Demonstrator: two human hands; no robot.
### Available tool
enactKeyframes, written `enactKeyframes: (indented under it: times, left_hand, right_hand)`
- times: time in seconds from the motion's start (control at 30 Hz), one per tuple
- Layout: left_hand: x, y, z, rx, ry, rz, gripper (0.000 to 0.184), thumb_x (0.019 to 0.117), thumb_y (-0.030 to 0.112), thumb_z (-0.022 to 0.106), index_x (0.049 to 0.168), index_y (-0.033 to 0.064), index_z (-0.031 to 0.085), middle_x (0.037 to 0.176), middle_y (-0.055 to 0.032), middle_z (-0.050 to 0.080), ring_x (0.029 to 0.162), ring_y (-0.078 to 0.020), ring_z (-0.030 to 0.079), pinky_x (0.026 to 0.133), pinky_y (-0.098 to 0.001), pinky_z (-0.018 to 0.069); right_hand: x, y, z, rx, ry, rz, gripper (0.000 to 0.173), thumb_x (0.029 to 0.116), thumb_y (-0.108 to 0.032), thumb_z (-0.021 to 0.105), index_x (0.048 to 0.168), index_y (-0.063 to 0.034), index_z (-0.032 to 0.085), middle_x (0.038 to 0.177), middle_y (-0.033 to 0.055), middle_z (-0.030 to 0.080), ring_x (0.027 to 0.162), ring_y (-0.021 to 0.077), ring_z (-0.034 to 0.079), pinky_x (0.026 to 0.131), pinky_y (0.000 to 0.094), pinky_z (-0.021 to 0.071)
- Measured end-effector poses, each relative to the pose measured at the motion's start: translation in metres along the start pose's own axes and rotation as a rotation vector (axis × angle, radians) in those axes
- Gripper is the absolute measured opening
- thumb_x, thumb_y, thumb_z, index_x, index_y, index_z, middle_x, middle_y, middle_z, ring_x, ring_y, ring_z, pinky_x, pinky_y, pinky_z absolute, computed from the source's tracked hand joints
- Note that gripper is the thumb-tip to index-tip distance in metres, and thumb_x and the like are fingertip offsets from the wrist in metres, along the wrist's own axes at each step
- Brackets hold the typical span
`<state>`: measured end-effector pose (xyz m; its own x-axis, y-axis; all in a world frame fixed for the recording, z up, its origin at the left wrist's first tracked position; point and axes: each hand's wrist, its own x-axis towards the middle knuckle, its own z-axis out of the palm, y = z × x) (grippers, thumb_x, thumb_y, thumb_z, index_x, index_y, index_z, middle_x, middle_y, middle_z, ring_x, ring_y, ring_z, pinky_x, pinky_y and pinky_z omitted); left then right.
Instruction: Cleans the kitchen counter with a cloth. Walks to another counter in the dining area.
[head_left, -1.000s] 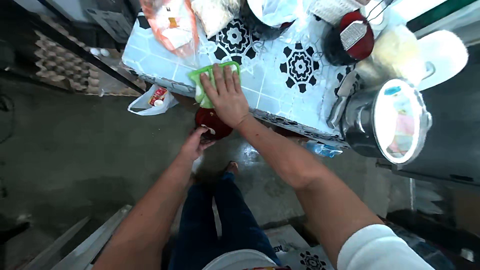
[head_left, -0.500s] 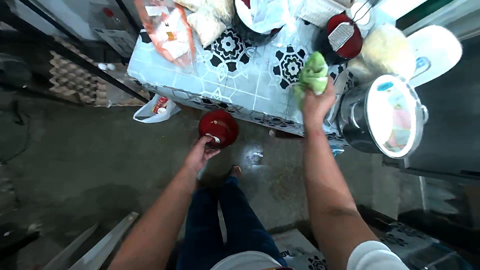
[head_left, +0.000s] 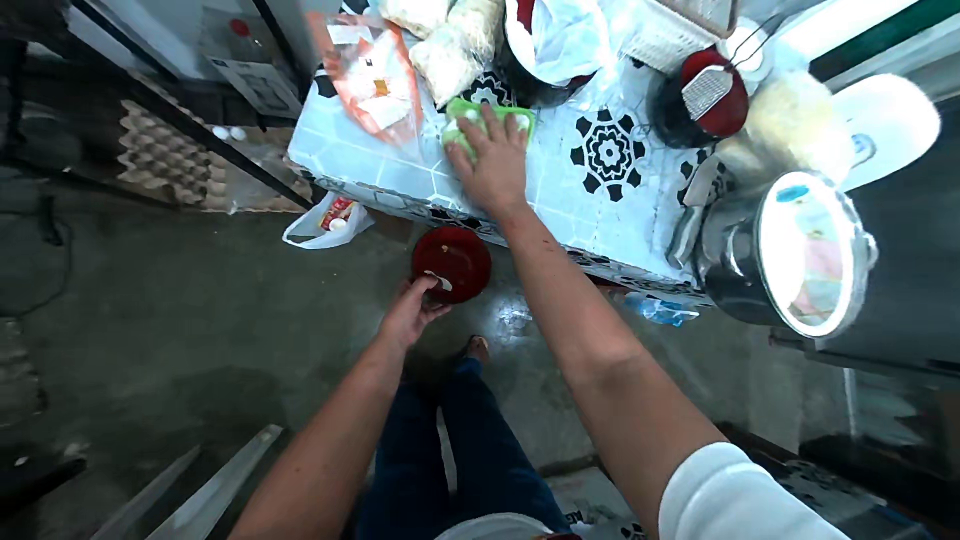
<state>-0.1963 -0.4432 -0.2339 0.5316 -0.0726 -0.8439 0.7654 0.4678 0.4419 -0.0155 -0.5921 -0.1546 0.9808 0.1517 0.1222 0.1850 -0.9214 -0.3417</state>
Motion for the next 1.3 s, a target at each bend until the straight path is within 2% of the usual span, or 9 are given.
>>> enactKeyframes:
  times: [0.27,0.4,0.57,0.73,0.93,1.03,1.1,1.2,1.3]
  left_hand:
    - [-0.007,0.02,-0.007,0.047,-0.014,-0.026,0.047,0.1046,0.02,0.053,0.148,0.0121,0.038,0.117,-0.0205,0.065,0.096,-0.0306,0.07,0.081,-0.0443,0.0609]
    - [-0.009,0.029,-0.025,0.078,-0.044,-0.034,0.048,0.102,0.02,0.057,0.147,0.0125,0.042,0.116,-0.0192,0.064,0.095,-0.0302,0.07,0.081,-0.0446,0.0607]
    - [0.001,0.027,-0.063,0.088,-0.016,-0.05,0.052,0.1008,0.02,0.059,0.149,0.0152,0.041,0.119,-0.0194,0.064,0.098,-0.0312,0.07,0.082,-0.0454,0.0607]
    - [0.011,0.016,-0.09,0.083,0.038,-0.081,0.047,0.1043,0.02,0.054,0.149,0.012,0.041,0.124,-0.0198,0.062,0.1,-0.0303,0.069,0.08,-0.0434,0.0608]
    - [0.002,0.01,-0.108,0.148,0.039,-0.094,0.04,0.1042,0.018,0.051,0.142,0.0055,0.046,0.124,-0.018,0.062,0.102,-0.0285,0.068,0.082,-0.0427,0.061]
    - [-0.008,0.015,-0.122,0.191,0.034,-0.123,0.041,0.1041,0.02,0.05,0.142,0.006,0.046,0.126,-0.0173,0.061,0.103,-0.0285,0.068,0.082,-0.0429,0.0605]
    - [-0.019,0.021,-0.13,0.231,0.027,-0.115,0.038,0.1058,0.021,0.047,0.14,0.0048,0.047,0.125,-0.0163,0.061,0.103,-0.0268,0.067,0.083,-0.0417,0.06]
    - [-0.033,0.027,-0.142,0.226,0.056,-0.102,0.033,0.1064,0.02,0.044,0.135,0.0048,0.05,0.122,-0.0147,0.062,0.101,-0.026,0.068,0.082,-0.0408,0.06]
    - [-0.04,0.032,-0.156,0.198,0.068,-0.085,0.033,0.1074,0.021,0.042,0.134,0.0043,0.05,0.121,-0.0149,0.062,0.101,-0.0264,0.068,0.082,-0.0419,0.06]
  right_hand:
    - [-0.087,-0.018,-0.017,0.375,-0.074,-0.457,0.028,0.0877,-0.008,0.069,0.113,-0.0115,0.078,0.137,0.0125,0.066,0.134,0.0363,0.056,0.116,0.0541,0.0414]
    - [-0.135,0.039,-0.083,0.534,0.111,-0.056,0.028,0.0962,-0.012,0.062,0.12,-0.0021,0.072,0.143,0.0153,0.059,0.129,0.0248,0.06,0.106,0.0422,0.053]
    - [-0.163,0.098,-0.069,0.118,0.342,0.514,0.04,0.1039,-0.028,0.054,0.136,-0.006,0.065,0.154,0.017,0.05,0.143,0.0313,0.047,0.117,0.05,0.0395]
    - [-0.103,-0.004,0.014,0.003,0.476,0.141,0.03,0.0942,-0.021,0.065,0.119,-0.0077,0.076,0.135,0.0183,0.066,0.132,0.0373,0.057,0.115,0.0522,0.0431]
    - [-0.112,-0.073,0.028,0.499,0.332,-0.21,0.024,0.0867,-0.01,0.065,0.105,-0.0056,0.079,0.128,0.0179,0.07,0.126,0.0384,0.061,0.112,0.0538,0.0455]
    - [-0.185,-0.042,-0.012,0.827,0.3,0.294,0.026,0.0993,-0.009,0.059,0.12,0.0025,0.068,0.137,0.0135,0.064,0.117,0.0199,0.066,0.096,0.0378,0.0574]
    - [-0.22,0.007,-0.029,0.992,0.49,0.865,0.031,0.1067,-0.019,0.05,0.132,-0.0032,0.061,0.111,0.0062,0.072,0.082,0.0139,0.07,0.069,0.0365,0.0607]
    - [-0.232,0.099,-0.049,1.357,0.964,1.302,0.036,0.1088,-0.037,0.038,0.134,-0.014,0.049,0.107,0.0078,0.064,0.091,0.0196,0.065,0.079,0.042,0.0582]
    - [-0.201,0.147,-0.043,1.546,1.263,1.3,0.054,0.1073,-0.05,0.033,0.146,-0.0123,0.039,0.132,0.0133,0.055,0.117,0.027,0.059,0.095,0.05,0.0531]
